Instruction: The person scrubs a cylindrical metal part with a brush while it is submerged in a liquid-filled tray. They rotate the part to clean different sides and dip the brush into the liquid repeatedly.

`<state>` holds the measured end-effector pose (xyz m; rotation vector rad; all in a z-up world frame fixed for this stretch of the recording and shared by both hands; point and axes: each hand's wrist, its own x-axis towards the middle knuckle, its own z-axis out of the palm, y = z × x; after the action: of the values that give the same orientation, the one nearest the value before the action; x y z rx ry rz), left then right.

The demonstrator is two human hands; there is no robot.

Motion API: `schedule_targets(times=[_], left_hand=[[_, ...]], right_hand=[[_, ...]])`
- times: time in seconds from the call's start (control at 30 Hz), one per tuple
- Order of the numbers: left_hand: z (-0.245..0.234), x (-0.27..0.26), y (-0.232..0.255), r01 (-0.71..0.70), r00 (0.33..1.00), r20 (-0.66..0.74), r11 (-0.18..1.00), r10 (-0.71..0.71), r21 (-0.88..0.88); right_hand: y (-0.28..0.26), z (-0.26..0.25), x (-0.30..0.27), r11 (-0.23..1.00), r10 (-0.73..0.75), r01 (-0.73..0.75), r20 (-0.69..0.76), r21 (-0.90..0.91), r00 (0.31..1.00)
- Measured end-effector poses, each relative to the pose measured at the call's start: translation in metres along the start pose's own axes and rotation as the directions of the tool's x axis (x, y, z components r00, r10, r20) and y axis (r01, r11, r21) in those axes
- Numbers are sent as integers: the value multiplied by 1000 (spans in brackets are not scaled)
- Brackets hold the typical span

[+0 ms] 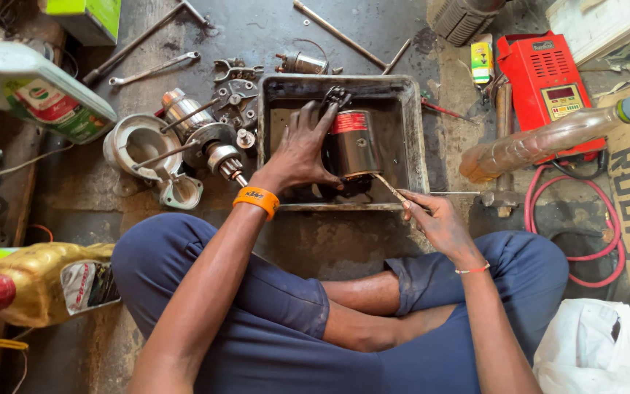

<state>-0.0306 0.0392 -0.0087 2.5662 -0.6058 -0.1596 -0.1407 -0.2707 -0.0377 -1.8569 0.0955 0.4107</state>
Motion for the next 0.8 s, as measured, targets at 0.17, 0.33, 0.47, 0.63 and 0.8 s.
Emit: schedule_targets(times=[0.17,0.33,0.47,0.63,0.8], left_hand=[[9,36,32,-209,976,-63,978,210,27],[23,56,61,-103,988,141,953,65,284],[-1,49,53,-86,964,267,946,0,313],[-19,36,43,-4,960,267,949,-85,317],[-2,45,45,51,937,276,863,-216,503]], right_hand=[[-2,0,-6,993,-69,69,1,-93,998],[-12,-1,-13,994,-48,52,43,-95,998],[-16,5,-11,983,-123,130,63,-131,990],[-15,2,-10,954,-162,175,71,-244,984],[-16,2,-12,979,-135,144,71,-143,988]])
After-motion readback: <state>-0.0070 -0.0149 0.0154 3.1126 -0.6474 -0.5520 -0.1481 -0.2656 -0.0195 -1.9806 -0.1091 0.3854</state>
